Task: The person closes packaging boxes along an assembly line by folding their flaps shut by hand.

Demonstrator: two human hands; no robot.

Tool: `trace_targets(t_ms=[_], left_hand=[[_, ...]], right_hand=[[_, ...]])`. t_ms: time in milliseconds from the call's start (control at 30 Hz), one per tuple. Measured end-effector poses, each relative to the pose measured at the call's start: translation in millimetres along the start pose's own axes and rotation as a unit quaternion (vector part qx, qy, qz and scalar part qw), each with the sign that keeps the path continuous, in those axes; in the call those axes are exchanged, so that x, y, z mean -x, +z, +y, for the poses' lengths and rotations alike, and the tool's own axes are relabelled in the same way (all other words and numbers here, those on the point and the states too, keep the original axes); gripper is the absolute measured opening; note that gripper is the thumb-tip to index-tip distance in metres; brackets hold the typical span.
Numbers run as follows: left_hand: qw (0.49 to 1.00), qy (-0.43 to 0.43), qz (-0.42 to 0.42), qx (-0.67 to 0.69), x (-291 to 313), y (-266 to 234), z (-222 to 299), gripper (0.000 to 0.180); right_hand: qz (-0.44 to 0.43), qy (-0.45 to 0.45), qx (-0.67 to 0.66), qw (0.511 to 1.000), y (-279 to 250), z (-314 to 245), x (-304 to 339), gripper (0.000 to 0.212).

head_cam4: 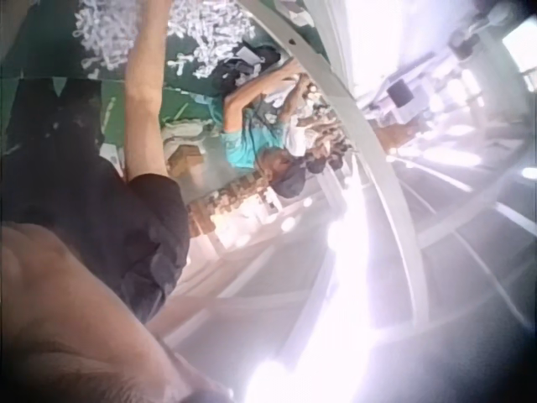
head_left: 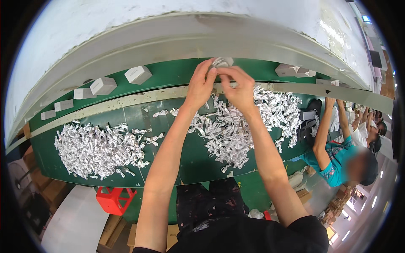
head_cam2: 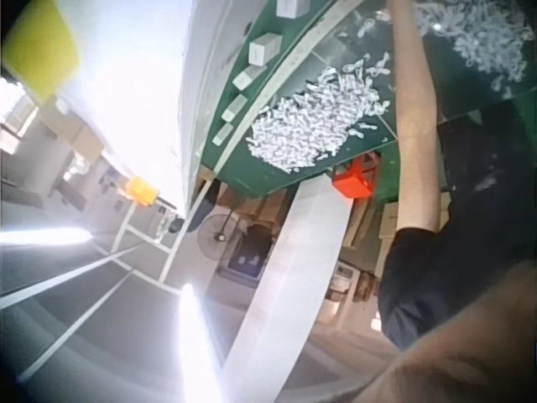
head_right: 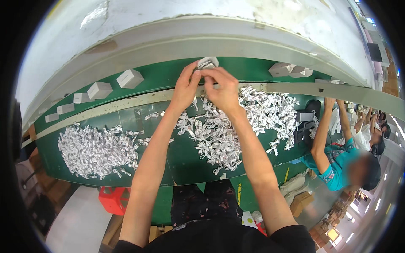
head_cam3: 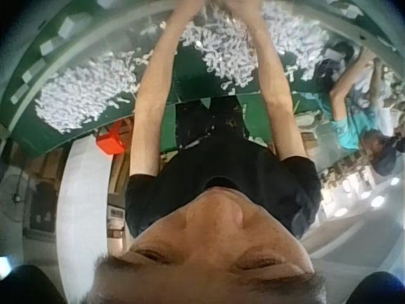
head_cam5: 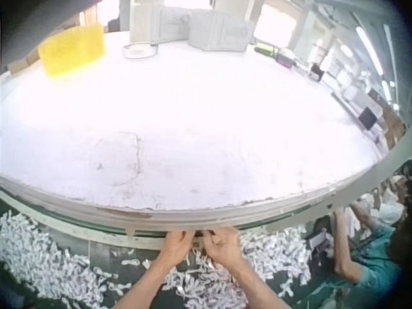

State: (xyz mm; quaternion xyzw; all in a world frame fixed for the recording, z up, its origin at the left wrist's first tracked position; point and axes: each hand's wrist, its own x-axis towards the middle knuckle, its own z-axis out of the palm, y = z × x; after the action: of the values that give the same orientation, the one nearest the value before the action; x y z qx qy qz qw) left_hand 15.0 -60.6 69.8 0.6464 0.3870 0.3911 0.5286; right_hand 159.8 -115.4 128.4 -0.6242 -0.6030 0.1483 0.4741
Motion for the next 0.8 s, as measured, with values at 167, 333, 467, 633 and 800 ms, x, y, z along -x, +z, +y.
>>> trace_targets(t_ms=[167,333,467,633,800], left_hand=[[0.998,-0.057,-0.001,0.018,-7.1,15.3,7.0,0.041],[0.997,-0.076,-0.012,0.010,-11.8,15.3,0.0,0.044],[0.997,-0.081,0.001,-0.019,-19.7,-5.6,-14.0,0.043],[0.986,-0.163,0.036,-0.014,-32.3,1.3,-2.3,0.026],[0.983,-0.164,0.042,0.074,-30.8,-27.4,-35.5,0.023]], right_hand=[[0.086,0.175,-0.042,0.980,-37.3,61.1,-8.7,0.018],[-0.062,0.370,-0.340,0.862,-27.5,89.0,-29.6,0.033],[-0.145,0.345,-0.276,0.885,-20.6,85.5,-39.8,0.026],[-0.099,0.222,-0.201,0.949,-3.4,75.7,-34.7,0.014],[-0.061,0.025,-0.064,0.996,11.8,72.3,-34.3,0.017]])
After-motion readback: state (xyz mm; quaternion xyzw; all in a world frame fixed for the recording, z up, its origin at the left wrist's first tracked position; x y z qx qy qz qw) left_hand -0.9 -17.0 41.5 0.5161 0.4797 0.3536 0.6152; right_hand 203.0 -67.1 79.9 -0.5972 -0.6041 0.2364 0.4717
